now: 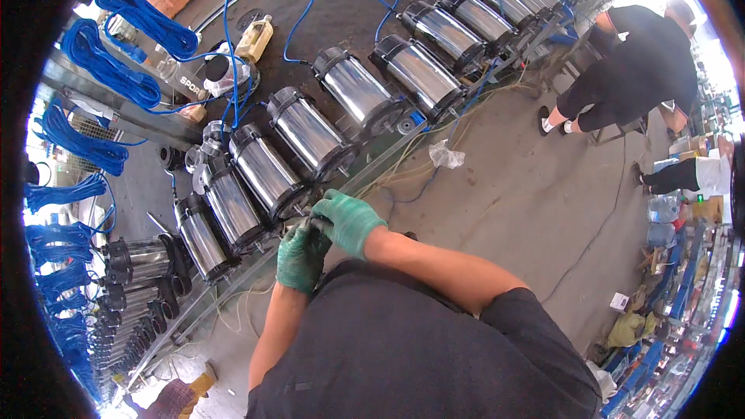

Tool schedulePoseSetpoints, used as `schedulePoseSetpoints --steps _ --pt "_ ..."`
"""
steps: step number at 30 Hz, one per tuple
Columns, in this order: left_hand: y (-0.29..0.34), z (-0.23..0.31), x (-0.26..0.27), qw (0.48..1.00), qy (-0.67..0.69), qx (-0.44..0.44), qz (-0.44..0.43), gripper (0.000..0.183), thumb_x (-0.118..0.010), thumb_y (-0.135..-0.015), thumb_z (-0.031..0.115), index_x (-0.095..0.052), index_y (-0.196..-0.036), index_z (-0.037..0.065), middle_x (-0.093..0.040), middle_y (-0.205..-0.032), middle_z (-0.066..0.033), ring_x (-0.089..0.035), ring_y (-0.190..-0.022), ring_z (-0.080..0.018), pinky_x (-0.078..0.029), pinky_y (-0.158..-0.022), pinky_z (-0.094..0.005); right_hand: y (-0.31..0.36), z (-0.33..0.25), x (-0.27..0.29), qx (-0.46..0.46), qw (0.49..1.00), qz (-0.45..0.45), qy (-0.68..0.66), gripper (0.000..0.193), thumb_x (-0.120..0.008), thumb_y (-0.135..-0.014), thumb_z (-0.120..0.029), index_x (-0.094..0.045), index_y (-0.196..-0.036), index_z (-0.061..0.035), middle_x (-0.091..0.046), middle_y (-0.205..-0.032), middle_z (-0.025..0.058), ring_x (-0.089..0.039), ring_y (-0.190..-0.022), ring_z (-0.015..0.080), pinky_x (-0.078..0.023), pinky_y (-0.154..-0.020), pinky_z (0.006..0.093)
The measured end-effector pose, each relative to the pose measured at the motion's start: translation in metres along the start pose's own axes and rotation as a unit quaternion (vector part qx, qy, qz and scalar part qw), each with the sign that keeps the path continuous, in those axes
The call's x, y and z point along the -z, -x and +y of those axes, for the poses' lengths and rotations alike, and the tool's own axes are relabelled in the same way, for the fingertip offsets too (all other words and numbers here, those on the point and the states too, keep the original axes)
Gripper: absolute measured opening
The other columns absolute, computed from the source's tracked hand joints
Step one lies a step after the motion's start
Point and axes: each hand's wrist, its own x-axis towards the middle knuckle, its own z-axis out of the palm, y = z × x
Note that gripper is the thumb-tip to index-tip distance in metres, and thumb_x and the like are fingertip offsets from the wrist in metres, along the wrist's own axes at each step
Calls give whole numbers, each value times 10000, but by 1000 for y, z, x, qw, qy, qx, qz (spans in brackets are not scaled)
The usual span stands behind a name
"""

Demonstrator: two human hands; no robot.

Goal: The person connects wires to a row of pumps using pliers, carries a crate of metal discs from a storage area, and places the discs onto the top of each pump one by one.

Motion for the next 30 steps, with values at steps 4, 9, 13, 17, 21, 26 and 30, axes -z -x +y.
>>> schedulePoseSetpoints --steps 4,9,13,17,21,26,30 --pt "-2 -1 -9 999 5 22 44 202 -641 -986 218 -668 -1068 36 -705 -1116 -89 -664 -1084 -241 -548 -958 -425 0 7 11 5 999 21 -36 177 -676 -870 -230 -691 -957 -77 -660 -1012 166 -644 -979 383 -530 -874 462" --pt "2 6 2 998 10 2 68 266 -590 -1008 252 -672 -1124 28 -713 -1136 -130 -672 -1096 -288 -553 -974 -428 8 62 84 -93 956 233 -151 145 -676 -894 -175 -676 -975 -55 -701 -916 127 -670 -848 227 -544 -806 368" --pt "9 12 22 997 24 -3 70 273 -570 -1022 281 -691 -1096 48 -718 -1132 -119 -668 -1093 -285 -546 -961 -408 13 210 139 -170 898 403 -49 185 -701 -898 -152 -709 -1054 -53 -721 -963 152 -684 -854 250 -538 -808 357" --pt "19 10 40 989 59 -7 139 265 -574 -1021 279 -705 -1059 51 -727 -1121 -121 -682 -1076 -289 -567 -937 -395 5 265 157 -198 884 418 75 207 -719 -878 -138 -713 -1072 -67 -712 -992 170 -690 -911 323 -534 -829 402" --pt "31 8 62 984 98 -18 149 267 -570 -1022 277 -710 -1044 51 -729 -1132 -145 -689 -1076 -316 -576 -939 -411 -5 291 150 -178 891 404 104 210 -713 -857 -121 -705 -1061 -71 -691 -1020 182 -660 -940 390 -530 -821 453" --pt "38 6 69 981 109 -23 159 272 -566 -1022 271 -707 -1067 42 -726 -1143 -159 -693 -1070 -322 -582 -931 -410 -11 304 141 -172 890 407 111 212 -714 -855 -138 -707 -1057 -76 -693 -1014 186 -656 -945 403 -529 -828 459" --pt "41 6 75 982 126 -26 140 277 -563 -1021 263 -704 -1091 35 -725 -1147 -161 -691 -1083 -328 -588 -934 -415 -15 292 145 -188 885 391 166 220 -722 -862 -164 -714 -1064 -77 -704 -1019 181 -671 -961 387 -533 -845 446"
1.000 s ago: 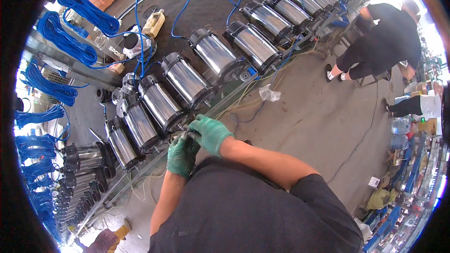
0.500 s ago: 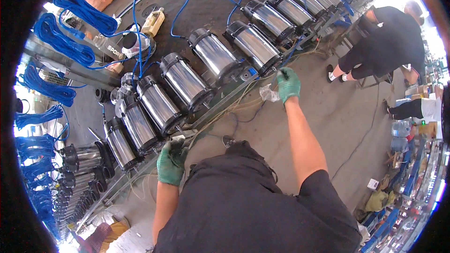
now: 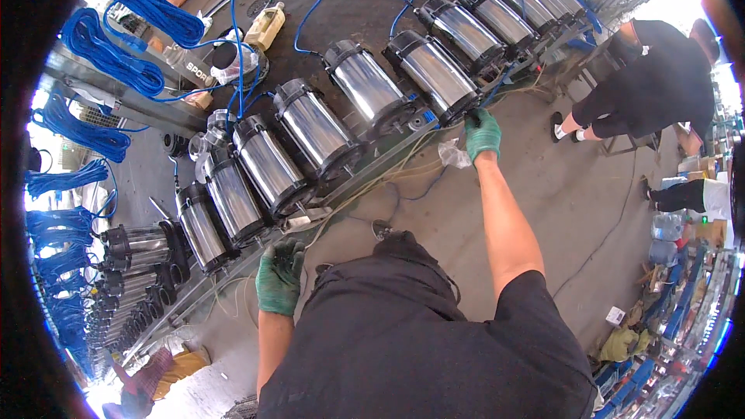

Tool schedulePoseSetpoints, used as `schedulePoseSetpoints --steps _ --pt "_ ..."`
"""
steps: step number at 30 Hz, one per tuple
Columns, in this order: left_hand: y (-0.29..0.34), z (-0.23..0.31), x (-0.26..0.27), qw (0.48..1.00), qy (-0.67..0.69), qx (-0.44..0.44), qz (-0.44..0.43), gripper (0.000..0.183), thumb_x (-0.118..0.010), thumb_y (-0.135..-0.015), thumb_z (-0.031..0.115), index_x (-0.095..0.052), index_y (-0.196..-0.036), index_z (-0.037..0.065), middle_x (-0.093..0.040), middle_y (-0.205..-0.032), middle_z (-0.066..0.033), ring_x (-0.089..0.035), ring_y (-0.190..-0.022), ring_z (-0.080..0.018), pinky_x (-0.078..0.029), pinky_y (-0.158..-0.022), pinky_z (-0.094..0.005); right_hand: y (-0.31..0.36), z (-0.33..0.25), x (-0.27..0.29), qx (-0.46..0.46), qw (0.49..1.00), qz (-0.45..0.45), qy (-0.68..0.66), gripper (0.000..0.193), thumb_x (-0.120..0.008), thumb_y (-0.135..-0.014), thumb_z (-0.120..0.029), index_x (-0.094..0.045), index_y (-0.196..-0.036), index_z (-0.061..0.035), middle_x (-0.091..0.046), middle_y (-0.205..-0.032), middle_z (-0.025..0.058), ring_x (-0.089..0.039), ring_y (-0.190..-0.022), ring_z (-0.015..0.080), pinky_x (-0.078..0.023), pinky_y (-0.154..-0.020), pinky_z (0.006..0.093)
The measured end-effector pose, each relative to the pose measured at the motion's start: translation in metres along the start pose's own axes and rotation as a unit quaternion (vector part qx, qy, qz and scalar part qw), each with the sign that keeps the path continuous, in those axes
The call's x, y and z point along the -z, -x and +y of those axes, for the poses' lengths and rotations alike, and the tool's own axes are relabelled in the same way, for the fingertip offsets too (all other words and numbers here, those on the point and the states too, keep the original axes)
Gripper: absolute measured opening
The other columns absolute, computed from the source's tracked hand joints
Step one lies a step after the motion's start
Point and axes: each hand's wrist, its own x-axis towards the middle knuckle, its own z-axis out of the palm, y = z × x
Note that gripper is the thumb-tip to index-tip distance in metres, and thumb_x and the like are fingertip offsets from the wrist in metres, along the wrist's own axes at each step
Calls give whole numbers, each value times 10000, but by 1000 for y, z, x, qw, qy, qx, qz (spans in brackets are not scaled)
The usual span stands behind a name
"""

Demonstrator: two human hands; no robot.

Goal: The person connects wires to a row of pumps using pliers, carries a crate of metal discs from a storage area, and places the discs onto the top of each pump one by one.

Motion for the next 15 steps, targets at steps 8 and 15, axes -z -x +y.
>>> schedulePoseSetpoints --steps 8,15 --pt "1 0 0 1000 2 -7 15 270 -564 -1022 254 -708 -1079 33 -730 -1134 -153 -692 -1087 -336 -592 -936 -416 -4 -8 -4 -48 998 9 -41 211 -705 -842 -124 -700 -1043 -62 -705 -1031 201 -671 -975 401 -533 -853 455" --pt "8 2 -1 999 11 -3 36 261 -563 -1024 248 -709 -1061 36 -726 -1142 -167 -686 -1100 -342 -592 -936 -417 -3 -14 -15 -69 997 36 -28 221 -685 -846 -93 -676 -1061 -42 -716 -1020 207 -700 -938 365 -550 -822 425"
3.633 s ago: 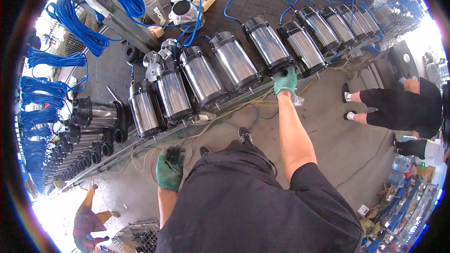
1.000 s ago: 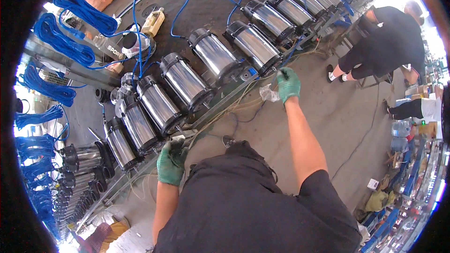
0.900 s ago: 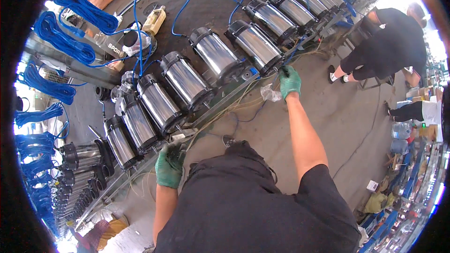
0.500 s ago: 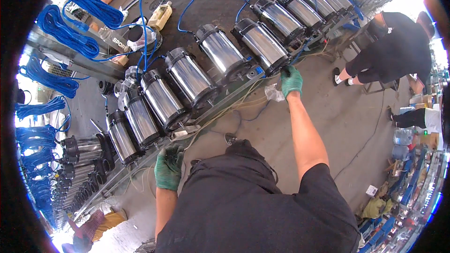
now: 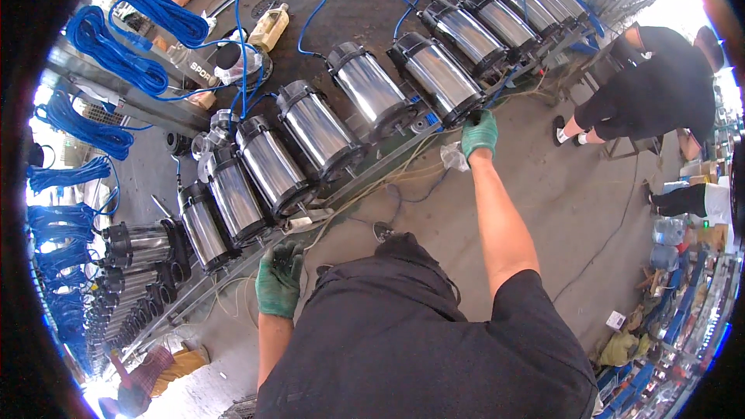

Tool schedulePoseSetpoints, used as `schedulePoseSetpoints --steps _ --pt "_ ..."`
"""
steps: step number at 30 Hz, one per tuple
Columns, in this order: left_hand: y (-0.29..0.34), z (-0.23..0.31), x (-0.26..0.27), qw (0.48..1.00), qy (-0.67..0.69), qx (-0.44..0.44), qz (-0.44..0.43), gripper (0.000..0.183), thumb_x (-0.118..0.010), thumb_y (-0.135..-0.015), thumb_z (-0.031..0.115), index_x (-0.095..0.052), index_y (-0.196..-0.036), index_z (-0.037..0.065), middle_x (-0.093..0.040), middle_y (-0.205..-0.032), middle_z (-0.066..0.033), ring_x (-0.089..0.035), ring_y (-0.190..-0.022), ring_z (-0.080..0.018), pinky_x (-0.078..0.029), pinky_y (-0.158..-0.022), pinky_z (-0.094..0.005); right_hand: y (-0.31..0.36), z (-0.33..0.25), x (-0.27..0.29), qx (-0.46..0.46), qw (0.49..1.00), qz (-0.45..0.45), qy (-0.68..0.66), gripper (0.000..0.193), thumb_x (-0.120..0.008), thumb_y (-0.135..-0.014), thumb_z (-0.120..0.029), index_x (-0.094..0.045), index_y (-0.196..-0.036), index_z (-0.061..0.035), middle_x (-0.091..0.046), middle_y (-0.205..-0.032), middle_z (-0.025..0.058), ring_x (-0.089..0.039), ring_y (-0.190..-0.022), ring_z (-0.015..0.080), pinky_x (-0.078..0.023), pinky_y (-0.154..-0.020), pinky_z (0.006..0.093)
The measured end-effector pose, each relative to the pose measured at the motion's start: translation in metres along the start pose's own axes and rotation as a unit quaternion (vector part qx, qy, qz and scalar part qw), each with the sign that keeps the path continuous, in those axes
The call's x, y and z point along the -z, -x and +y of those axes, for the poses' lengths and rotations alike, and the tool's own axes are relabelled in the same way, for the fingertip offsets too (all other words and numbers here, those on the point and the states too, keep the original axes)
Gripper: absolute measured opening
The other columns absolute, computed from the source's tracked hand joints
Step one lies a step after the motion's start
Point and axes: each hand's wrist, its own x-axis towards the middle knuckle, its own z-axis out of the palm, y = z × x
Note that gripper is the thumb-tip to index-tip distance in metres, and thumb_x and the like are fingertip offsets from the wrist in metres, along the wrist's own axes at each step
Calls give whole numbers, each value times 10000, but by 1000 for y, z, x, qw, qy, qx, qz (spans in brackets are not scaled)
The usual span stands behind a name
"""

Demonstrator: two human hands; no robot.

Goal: The person connects wires to a row of pumps using pliers, carries a crate of metal discs from a storage area, and places the discs onto the top of each pump one by one.

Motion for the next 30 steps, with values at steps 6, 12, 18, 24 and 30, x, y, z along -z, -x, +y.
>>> schedulePoseSetpoints --steps 6,12,18,24,30 --pt "0 -2 6 1000 2 -5 -9 262 -557 -1026 245 -710 -1056 35 -723 -1153 -172 -681 -1113 -343 -588 -949 -417 -19 40 -23 -128 971 -77 -185 185 -655 -877 -28 -671 -1062 -26 -726 -966 118 -703 -793 219 -590 -672 368" --pt "2 -7 5 1000 11 -4 -14 263 -554 -1027 248 -712 -1059 41 -726 -1153 -168 -689 -1097 -333 -597 -927 -405 -21 40 -20 -251 890 -105 -365 188 -614 -900 23 -661 -1056 -71 -715 -958 65 -668 -803 191 -546 -692 352" --pt "-1 -10 7 1000 -4 -1 -13 280 -546 -1029 261 -713 -1051 38 -727 -1148 -165 -690 -1095 -328 -600 -918 -413 -29 34 -24 -322 841 -82 -426 227 -637 -895 -7 -621 -1110 -79 -689 -989 76 -659 -801 209 -539 -656 357" --pt "7 -14 10 1000 23 -6 -6 277 -551 -1024 256 -715 -1062 36 -723 -1157 -169 -682 -1108 -334 -597 -917 -417 0 -2 -4 -42 990 -57 -124 343 -701 -856 -86 -598 -1180 -48 -684 -1012 175 -684 -914 344 -555 -818 412" --pt "11 -24 18 1000 2 -14 21 292 -546 -1026 266 -690 -1121 30 -707 -1194 -164 -661 -1127 -333 -556 -989 -428 27 -36 54 -11 995 -103 3 406 -733 -839 -160 -594 -1204 -53 -609 -1153 206 -597 -1088 388 -502 -912 472"
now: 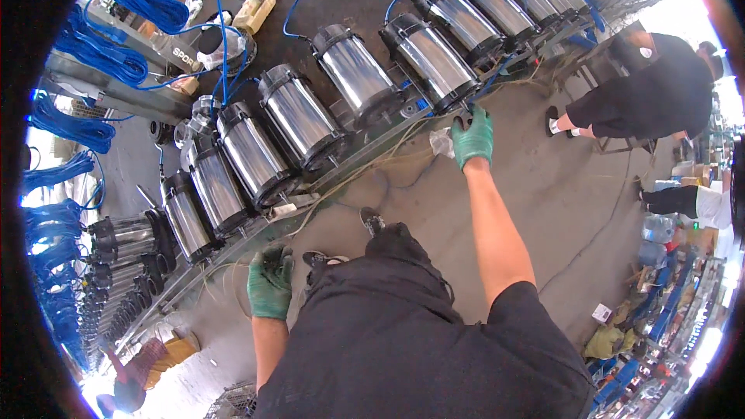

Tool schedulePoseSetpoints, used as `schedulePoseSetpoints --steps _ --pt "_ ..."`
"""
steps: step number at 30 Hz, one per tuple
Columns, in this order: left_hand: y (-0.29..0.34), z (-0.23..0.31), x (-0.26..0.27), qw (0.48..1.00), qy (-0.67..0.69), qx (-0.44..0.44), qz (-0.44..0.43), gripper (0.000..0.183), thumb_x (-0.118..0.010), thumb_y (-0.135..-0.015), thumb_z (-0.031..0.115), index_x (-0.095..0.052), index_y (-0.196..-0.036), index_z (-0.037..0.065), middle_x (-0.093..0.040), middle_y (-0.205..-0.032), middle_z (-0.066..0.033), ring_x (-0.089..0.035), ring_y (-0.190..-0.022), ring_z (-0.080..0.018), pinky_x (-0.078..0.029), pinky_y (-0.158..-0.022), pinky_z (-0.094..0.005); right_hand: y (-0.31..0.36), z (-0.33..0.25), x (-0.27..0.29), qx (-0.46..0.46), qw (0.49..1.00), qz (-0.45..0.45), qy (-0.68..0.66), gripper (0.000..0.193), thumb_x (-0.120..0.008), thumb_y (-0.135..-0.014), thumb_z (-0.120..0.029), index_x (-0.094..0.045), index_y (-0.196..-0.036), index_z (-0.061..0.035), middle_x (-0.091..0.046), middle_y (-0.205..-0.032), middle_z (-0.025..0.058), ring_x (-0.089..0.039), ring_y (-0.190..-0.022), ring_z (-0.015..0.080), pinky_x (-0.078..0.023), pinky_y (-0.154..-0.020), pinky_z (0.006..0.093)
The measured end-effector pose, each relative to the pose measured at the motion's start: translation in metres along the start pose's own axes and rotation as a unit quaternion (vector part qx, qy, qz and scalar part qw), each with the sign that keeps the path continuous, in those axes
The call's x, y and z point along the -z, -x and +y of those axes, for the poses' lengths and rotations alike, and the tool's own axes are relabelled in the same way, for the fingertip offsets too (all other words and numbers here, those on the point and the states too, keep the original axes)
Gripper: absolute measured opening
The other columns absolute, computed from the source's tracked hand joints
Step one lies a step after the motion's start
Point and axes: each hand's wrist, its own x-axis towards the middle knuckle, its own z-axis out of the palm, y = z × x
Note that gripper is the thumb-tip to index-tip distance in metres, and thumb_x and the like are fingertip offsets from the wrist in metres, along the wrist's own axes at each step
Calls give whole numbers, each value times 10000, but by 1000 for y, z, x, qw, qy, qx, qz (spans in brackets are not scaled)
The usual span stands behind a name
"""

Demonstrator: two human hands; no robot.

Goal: The person connects wires to a row of pumps using pliers, carries a crate of metal discs from a storage area, and places the discs onto the top of each pump one by one.

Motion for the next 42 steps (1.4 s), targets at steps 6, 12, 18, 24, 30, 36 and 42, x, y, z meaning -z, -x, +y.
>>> schedulePoseSetpoints --steps 6,12,18,24,30,36,42 --pt "9 -7 30 999 -5 -40 -14 326 -517 -1039 272 -672 -1157 11 -680 -1237 -191 -625 -1181 -348 -523 -1041 -443 20 -36 26 171 965 -33 193 228 -694 -854 -194 -675 -1056 -90 -651 -1162 182 -611 -1082 397 -516 -910 504" --pt "36 -15 57 992 104 -69 -1 267 -535 -1035 237 -658 -1132 20 -666 -1223 -180 -622 -1155 -318 -537 -999 -407 37 -138 48 167 831 -387 361 367 -565 -952 -402 -713 -1079 -90 -707 -1127 178 -672 -1052 368 -536 -895 496" --pt "89 -33 93 975 180 -99 79 231 -590 -1003 281 -700 -951 85 -715 -965 -107 -666 -849 -273 -552 -723 -377 101 -242 24 335 716 -475 387 406 -562 -958 -446 -738 -1027 -86 -732 -1029 168 -687 -987 376 -544 -856 490" --pt "191 -103 173 911 310 -183 202 226 -598 -991 328 -660 -866 151 -668 -797 -55 -629 -725 -241 -509 -643 -383 236 -289 -24 523 581 -513 355 423 -548 -937 -425 -741 -1051 -66 -709 -1052 225 -671 -987 424 -531 -877 505" --pt "270 -184 219 826 446 -234 254 284 -572 -1018 295 -650 -867 67 -675 -811 -120 -629 -737 -288 -512 -689 -435 300 -233 -57 544 486 -583 357 413 -648 -912 -358 -706 -1105 2 -704 -1059 260 -664 -1018 433 -533 -874 484" --pt "350 -326 245 657 609 -316 312 308 -574 -1021 348 -643 -848 103 -670 -785 -70 -634 -707 -238 -491 -630 -374 328 -162 -93 510 398 -661 380 365 -679 -916 -285 -718 -1112 20 -738 -848 169 -703 -708 235 -561 -677 378" --pt "380 -459 282 463 654 -415 432 270 -584 -1008 346 -666 -880 123 -674 -828 -75 -631 -806 -276 -516 -752 -413 322 -121 -162 432 402 -725 356 261 -683 -943 -229 -728 -1033 11 -707 -819 71 -622 -686 157 -504 -615 333"
